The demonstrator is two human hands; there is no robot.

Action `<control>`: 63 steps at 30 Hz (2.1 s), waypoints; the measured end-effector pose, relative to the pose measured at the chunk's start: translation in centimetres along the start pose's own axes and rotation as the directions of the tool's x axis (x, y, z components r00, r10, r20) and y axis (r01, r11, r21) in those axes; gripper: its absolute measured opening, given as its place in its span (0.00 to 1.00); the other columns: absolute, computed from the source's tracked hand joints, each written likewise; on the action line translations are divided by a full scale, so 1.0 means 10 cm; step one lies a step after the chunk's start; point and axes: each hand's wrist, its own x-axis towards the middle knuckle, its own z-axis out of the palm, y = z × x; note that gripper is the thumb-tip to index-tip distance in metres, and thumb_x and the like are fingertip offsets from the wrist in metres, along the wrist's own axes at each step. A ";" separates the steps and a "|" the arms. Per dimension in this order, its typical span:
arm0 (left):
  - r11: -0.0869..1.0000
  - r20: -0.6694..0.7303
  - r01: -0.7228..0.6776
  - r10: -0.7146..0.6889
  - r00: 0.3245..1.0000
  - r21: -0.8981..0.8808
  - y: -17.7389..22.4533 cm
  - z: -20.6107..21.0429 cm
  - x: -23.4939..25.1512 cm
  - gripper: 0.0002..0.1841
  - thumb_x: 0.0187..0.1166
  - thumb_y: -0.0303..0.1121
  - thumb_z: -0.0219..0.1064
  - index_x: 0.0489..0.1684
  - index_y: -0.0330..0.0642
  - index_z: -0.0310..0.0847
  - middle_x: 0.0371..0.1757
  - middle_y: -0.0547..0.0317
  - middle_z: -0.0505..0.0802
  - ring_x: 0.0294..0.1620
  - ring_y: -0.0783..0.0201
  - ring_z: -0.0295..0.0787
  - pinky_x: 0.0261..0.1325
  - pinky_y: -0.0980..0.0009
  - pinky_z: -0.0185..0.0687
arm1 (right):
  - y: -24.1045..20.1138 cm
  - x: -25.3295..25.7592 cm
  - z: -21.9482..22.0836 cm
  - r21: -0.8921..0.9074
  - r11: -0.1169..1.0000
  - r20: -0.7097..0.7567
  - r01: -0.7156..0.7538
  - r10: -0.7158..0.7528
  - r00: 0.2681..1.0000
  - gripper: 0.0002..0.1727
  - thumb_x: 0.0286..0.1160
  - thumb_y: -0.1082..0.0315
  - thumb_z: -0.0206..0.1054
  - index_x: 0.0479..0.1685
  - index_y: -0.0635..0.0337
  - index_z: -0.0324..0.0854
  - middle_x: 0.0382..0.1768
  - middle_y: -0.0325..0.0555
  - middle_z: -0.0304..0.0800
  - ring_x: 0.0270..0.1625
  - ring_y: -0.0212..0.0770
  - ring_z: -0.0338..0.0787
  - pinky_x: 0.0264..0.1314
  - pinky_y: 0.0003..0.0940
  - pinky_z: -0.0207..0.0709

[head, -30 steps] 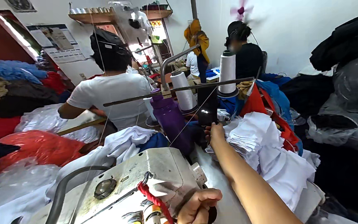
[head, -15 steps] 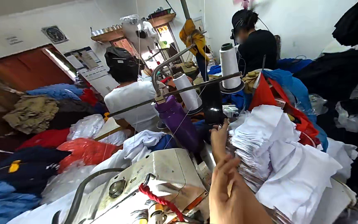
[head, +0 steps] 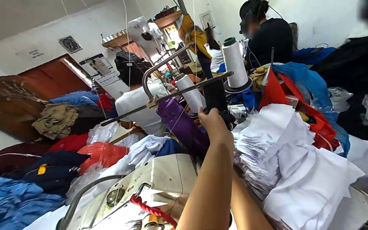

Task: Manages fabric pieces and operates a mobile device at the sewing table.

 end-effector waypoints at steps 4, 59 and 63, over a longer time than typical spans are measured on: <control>0.963 -0.013 -0.031 0.036 0.999 0.268 -0.18 0.06 0.58 0.36 0.82 0.30 0.61 0.91 0.35 0.52 0.86 0.31 0.65 0.84 0.38 0.63 0.78 0.41 0.66 | -0.91 0.11 -0.36 0.104 0.906 0.143 -0.410 0.395 0.908 0.27 0.95 0.66 0.48 0.89 0.65 0.61 0.79 0.61 0.77 0.80 0.54 0.77 0.83 0.50 0.66; 0.635 0.066 -0.053 0.002 0.998 0.771 0.01 -0.22 0.67 0.66 0.69 0.52 0.79 0.97 0.54 0.18 0.86 0.20 0.59 0.78 0.27 0.69 0.71 0.36 0.71 | -0.69 -0.08 -0.17 0.381 0.827 -0.056 -0.415 0.468 0.882 0.24 0.91 0.60 0.48 0.78 0.64 0.69 0.37 0.47 0.81 0.39 0.36 0.82 0.51 0.38 0.78; 0.625 0.047 -0.032 -0.008 0.999 0.780 -0.03 -0.30 0.60 0.65 0.70 0.50 0.80 0.97 0.51 0.20 0.84 0.19 0.63 0.76 0.26 0.72 0.70 0.35 0.72 | -0.68 -0.08 -0.19 0.349 0.828 -0.019 -0.439 0.474 0.880 0.27 0.90 0.56 0.55 0.82 0.59 0.68 0.38 0.47 0.83 0.39 0.37 0.82 0.50 0.39 0.78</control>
